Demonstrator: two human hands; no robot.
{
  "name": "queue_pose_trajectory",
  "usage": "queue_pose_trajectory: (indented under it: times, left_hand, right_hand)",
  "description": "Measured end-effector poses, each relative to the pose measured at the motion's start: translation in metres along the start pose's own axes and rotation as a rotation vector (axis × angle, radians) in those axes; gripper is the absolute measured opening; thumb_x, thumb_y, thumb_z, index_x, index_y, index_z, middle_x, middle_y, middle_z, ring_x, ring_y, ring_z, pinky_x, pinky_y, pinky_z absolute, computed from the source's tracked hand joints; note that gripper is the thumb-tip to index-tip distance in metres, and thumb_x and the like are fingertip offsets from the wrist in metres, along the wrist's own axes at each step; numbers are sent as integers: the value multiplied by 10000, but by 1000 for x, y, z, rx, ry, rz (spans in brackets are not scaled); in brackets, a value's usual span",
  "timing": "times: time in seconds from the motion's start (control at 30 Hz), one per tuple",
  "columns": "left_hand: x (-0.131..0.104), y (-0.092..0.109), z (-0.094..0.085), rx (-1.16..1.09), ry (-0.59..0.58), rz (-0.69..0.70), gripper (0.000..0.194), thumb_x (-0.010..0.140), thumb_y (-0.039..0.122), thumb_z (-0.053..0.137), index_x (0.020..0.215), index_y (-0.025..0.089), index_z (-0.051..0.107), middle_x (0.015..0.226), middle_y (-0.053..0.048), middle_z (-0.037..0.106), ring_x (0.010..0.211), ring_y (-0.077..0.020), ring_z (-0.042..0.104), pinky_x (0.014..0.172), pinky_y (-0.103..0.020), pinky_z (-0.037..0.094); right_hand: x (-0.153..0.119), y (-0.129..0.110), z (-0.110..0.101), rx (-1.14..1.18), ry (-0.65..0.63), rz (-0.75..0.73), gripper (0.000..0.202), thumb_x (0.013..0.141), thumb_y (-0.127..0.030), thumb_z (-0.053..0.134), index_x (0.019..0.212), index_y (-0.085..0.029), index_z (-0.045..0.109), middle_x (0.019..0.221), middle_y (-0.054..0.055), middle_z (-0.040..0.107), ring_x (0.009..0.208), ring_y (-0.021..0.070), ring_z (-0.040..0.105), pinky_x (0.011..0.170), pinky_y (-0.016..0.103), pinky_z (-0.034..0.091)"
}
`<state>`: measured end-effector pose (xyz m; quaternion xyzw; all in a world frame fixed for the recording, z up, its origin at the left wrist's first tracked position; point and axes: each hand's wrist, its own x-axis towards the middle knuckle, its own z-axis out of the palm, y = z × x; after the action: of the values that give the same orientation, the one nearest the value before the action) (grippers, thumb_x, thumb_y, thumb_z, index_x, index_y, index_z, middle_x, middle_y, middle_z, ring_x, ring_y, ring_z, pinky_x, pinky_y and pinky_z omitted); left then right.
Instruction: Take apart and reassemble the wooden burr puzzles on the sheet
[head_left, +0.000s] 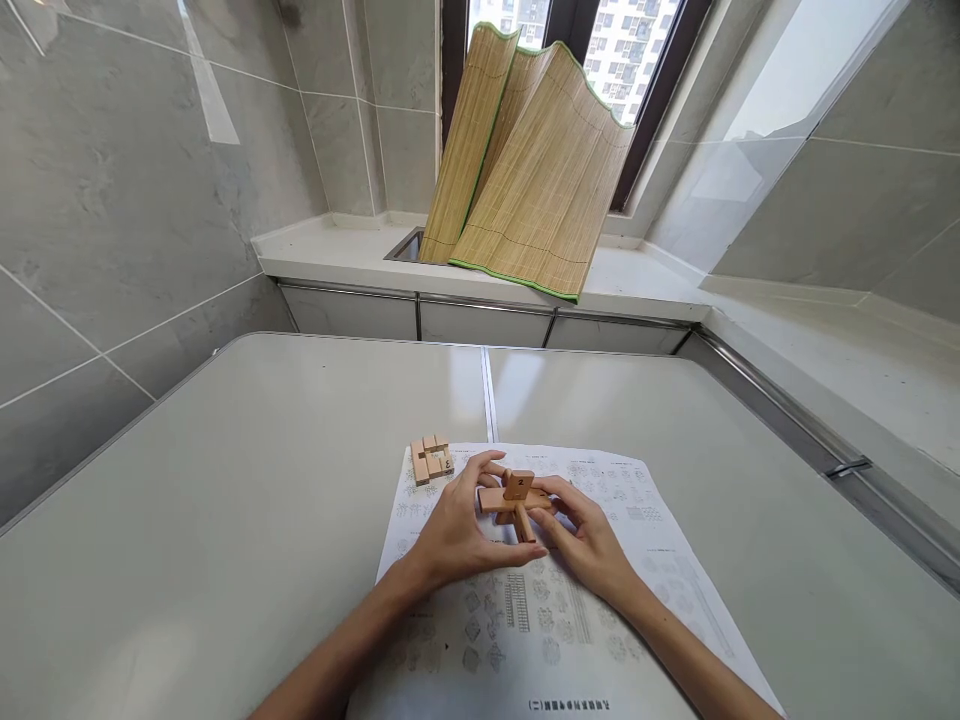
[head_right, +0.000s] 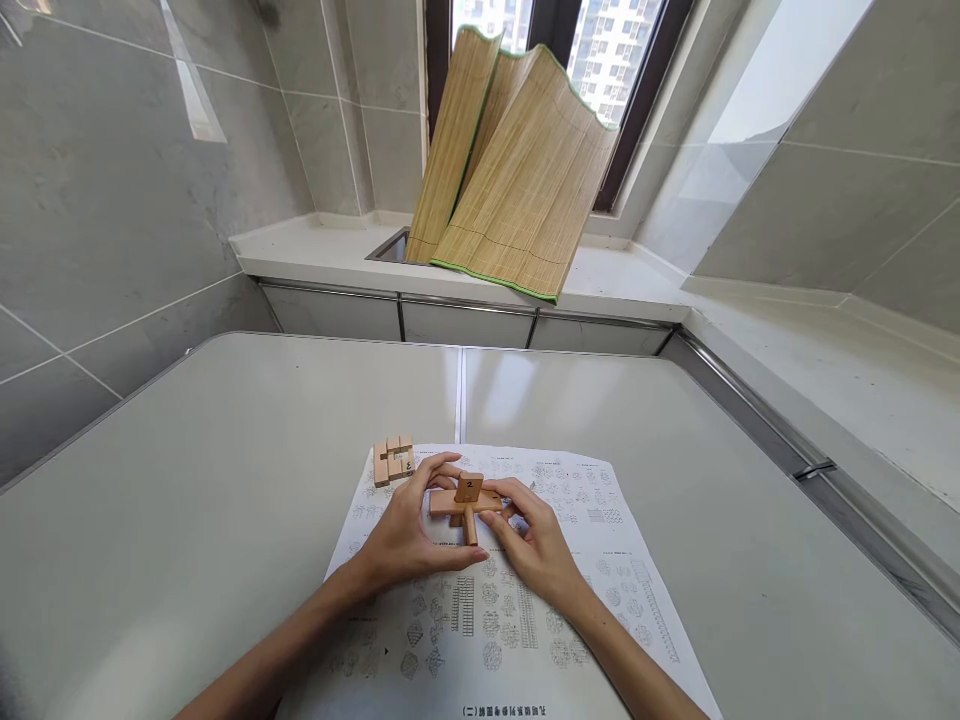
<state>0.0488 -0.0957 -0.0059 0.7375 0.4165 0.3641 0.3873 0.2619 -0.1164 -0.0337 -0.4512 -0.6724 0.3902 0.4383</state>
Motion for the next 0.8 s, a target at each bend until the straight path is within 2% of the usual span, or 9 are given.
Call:
queue_pose_trajectory:
  times: [0.23, 0.33, 0.53, 0.7, 0.8]
  left_hand:
    - [-2, -3, 1, 38, 11, 52, 986, 601, 470, 969, 1406, 241, 447, 1244, -93, 677, 1133, -300, 683, 977, -438, 583]
    - [-2, -3, 3, 56, -12, 39, 984, 599, 495, 962, 1393, 233, 445, 1274, -110, 670, 1138, -314, 683, 961, -448, 584]
    - [-1, -2, 6, 31, -18, 6, 961, 608, 497, 952, 1378, 234, 441, 1253, -100, 668, 1117, -304, 679, 961, -453, 574]
    - [0, -4, 7, -15, -23, -61, 982, 600, 490, 958, 1400, 232, 450, 1168, -76, 694, 1053, -282, 688, 992, -463, 548]
    - [1, -5, 6, -121, -12, -101, 918, 646, 466, 943, 1398, 234, 469, 1161, -81, 703, 1091, -278, 680, 1037, -458, 522]
  right_hand:
    - [-2, 4, 3, 58, 72, -5, 288, 1006, -460, 651, 1221, -278, 711, 1225, 83, 733, 1107, 275, 686, 952, 405, 568]
    - [-1, 3, -1, 113, 101, 41, 306, 986, -465, 679, 1223, -277, 725, 1247, 86, 736, 1166, 286, 681, 1045, 441, 544]
    - [3, 2, -8, 211, 172, 152, 375, 931, -505, 736, 1229, -279, 738, 1284, 78, 736, 1224, 298, 666, 1097, 465, 520]
    - [6, 6, -12, 213, 325, 212, 441, 910, -538, 746, 1264, -277, 709, 1330, 88, 722, 1187, 301, 675, 1052, 468, 533]
    - [7, 10, -14, 106, 380, 203, 439, 920, -535, 727, 1266, -265, 706, 1340, 95, 718, 1162, 298, 672, 1019, 462, 533]
